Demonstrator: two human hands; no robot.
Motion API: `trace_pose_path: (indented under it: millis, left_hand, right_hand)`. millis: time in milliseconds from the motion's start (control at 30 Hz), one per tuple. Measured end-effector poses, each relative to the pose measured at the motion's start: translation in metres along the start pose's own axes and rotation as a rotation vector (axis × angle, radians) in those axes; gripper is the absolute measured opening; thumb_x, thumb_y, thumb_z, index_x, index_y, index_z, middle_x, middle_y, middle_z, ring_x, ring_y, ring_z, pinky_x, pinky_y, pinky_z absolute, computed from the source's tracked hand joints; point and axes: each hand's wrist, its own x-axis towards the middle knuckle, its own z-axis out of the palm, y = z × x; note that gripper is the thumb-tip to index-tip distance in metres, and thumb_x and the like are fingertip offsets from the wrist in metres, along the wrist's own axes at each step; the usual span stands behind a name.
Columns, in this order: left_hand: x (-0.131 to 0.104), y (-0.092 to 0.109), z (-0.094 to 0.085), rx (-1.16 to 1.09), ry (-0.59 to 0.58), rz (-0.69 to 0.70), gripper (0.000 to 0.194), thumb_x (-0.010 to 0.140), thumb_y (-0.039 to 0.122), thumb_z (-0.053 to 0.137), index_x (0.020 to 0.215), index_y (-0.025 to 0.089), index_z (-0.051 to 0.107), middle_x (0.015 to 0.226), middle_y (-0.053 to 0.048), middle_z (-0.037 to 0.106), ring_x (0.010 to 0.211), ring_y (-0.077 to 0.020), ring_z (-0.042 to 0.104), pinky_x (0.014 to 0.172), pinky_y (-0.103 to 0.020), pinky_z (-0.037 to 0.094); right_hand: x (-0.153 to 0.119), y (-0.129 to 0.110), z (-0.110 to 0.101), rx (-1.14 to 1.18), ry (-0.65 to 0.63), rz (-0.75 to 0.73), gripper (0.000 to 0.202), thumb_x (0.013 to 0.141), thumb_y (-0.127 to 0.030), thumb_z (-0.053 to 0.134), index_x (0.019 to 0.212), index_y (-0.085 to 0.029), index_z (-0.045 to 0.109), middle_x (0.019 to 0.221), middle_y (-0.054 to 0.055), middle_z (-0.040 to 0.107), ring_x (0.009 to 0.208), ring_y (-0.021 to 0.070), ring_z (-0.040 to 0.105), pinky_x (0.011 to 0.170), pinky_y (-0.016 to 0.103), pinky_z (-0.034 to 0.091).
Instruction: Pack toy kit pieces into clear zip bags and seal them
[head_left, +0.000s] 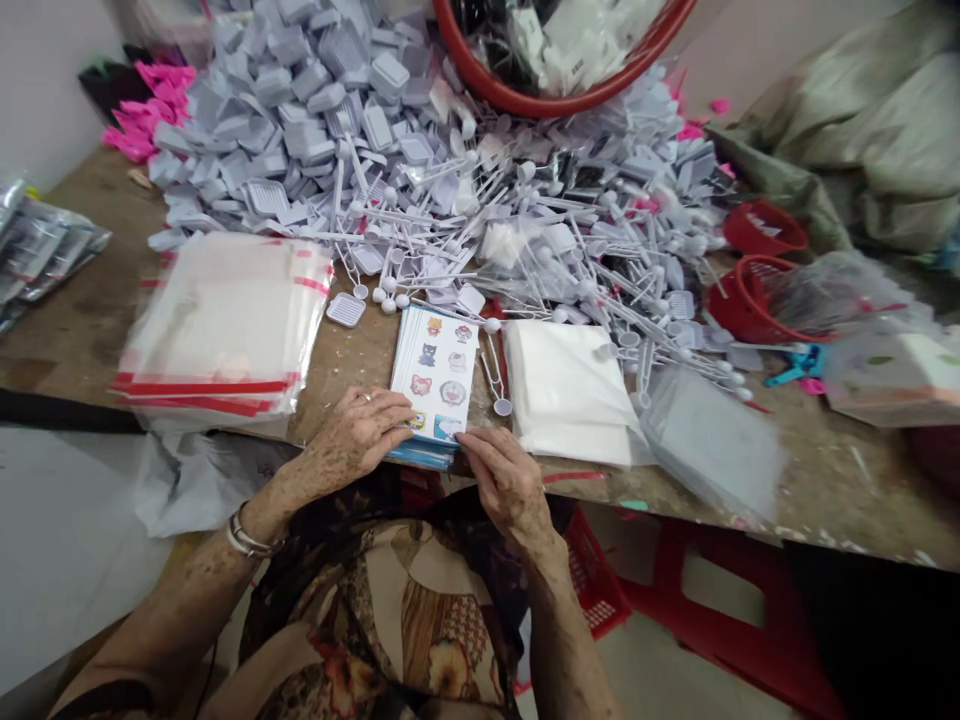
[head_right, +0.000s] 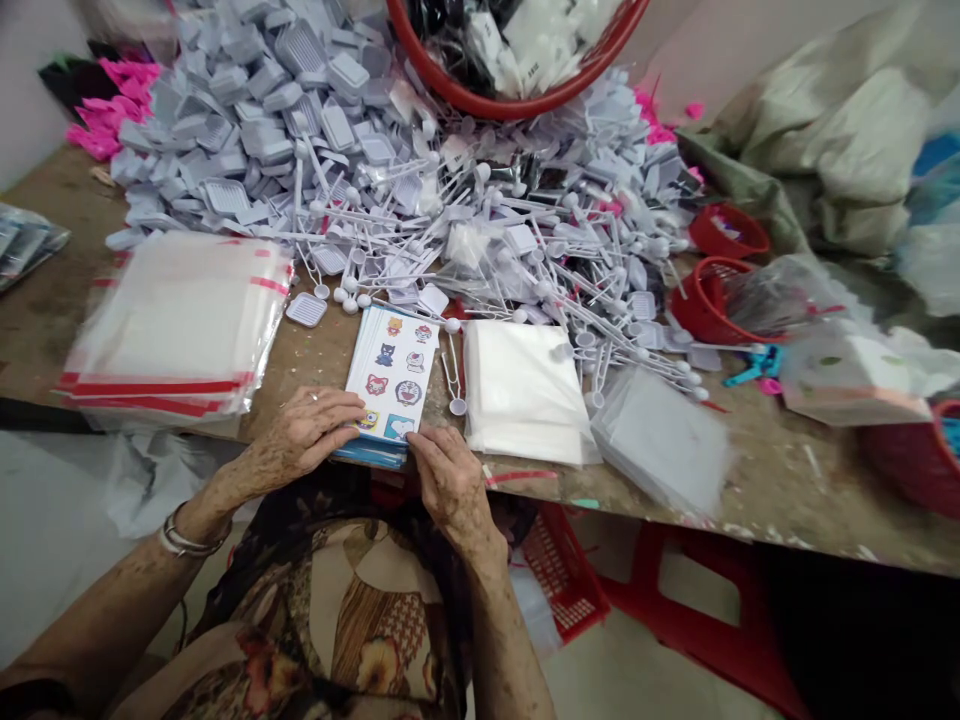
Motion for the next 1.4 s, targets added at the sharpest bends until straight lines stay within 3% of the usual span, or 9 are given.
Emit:
trace_pose_path:
  millis: [200,467,567,700,867,1033,1167,1400]
  left_hand:
    - [0.003,0.001,-0.002,0.013,-0.04,-0.018,0.026,0.099,0.031,0.049,0.117,0.019,0.065,0.121,-0.009,0.07,0.114,-0.0225,0.061,0.096,-0.04,0.04]
    - [0.005,-0.002,0.003,0.023,0.005,0.02,0.026,0.101,0.024,0.044,0.111,0.019,0.067,0.119,-0.007,0.071,0.11,-0.0212,0.062,0.093,-0.039,0.039]
    - [0.007,-0.002,0.007,0.012,0.067,0.0,0.026,0.101,0.023,0.043,0.106,0.019,0.068,0.112,-0.007,0.074,0.105,-0.0198,0.064,0.091,-0.039,0.039]
    - [0.006,0.002,0.007,-0.019,0.14,-0.02,0.025,0.101,0.022,0.043,0.1,0.02,0.067,0.106,-0.005,0.076,0.1,-0.0186,0.066,0.094,-0.039,0.039]
    - [0.0,-0.001,0.008,-0.066,0.133,-0.011,0.017,0.097,0.019,0.051,0.103,0.019,0.067,0.11,-0.007,0.075,0.104,-0.0209,0.064,0.094,-0.041,0.041]
    - [-0.001,-0.008,0.019,-0.117,0.182,-0.024,0.016,0.097,0.019,0.051,0.102,0.018,0.067,0.107,-0.007,0.072,0.102,-0.0207,0.06,0.093,-0.041,0.044]
    - [0.006,-0.006,0.027,-0.086,0.258,-0.14,0.016,0.096,0.025,0.054,0.087,0.017,0.064,0.095,-0.006,0.064,0.093,-0.0195,0.055,0.088,-0.037,0.045]
    - [0.015,-0.001,0.032,-0.026,0.244,-0.346,0.017,0.093,0.024,0.057,0.077,0.019,0.055,0.088,-0.003,0.055,0.091,-0.0207,0.049,0.085,-0.036,0.041]
  right_hand:
    - [0.002,0.003,0.001,0.196,-0.033,0.187,0.023,0.097,-0.021,0.052,0.105,-0.024,0.074,0.097,0.007,0.073,0.091,0.0191,0.07,0.084,0.033,0.059]
    - [0.007,0.004,-0.001,0.299,-0.048,0.273,0.02,0.096,-0.021,0.053,0.097,-0.021,0.073,0.093,0.006,0.073,0.087,0.0181,0.07,0.079,0.031,0.057]
    - [0.007,0.001,0.0,0.257,-0.015,0.277,0.017,0.096,-0.022,0.054,0.098,-0.021,0.071,0.091,0.005,0.071,0.086,0.0175,0.068,0.079,0.031,0.056]
    - [0.004,-0.002,0.004,0.12,0.062,0.196,0.019,0.095,-0.021,0.057,0.109,-0.023,0.069,0.105,0.008,0.068,0.097,0.0196,0.066,0.088,0.035,0.055]
    - [0.0,-0.001,0.011,0.038,0.099,0.089,0.023,0.096,-0.013,0.052,0.108,-0.022,0.069,0.104,0.009,0.069,0.099,0.0208,0.065,0.089,0.037,0.055]
    - [0.002,-0.001,0.017,0.069,0.115,0.178,0.018,0.096,-0.017,0.051,0.101,-0.022,0.068,0.103,0.008,0.068,0.096,0.0201,0.066,0.088,0.037,0.055]
    - [0.009,-0.004,0.022,0.068,0.157,0.327,0.013,0.096,-0.022,0.051,0.09,-0.02,0.062,0.091,0.006,0.066,0.084,0.0182,0.064,0.079,0.033,0.054]
    - [0.022,-0.009,0.024,-0.01,0.085,0.501,0.02,0.095,-0.029,0.05,0.077,-0.021,0.054,0.07,0.0,0.06,0.065,0.0155,0.056,0.066,0.029,0.045]
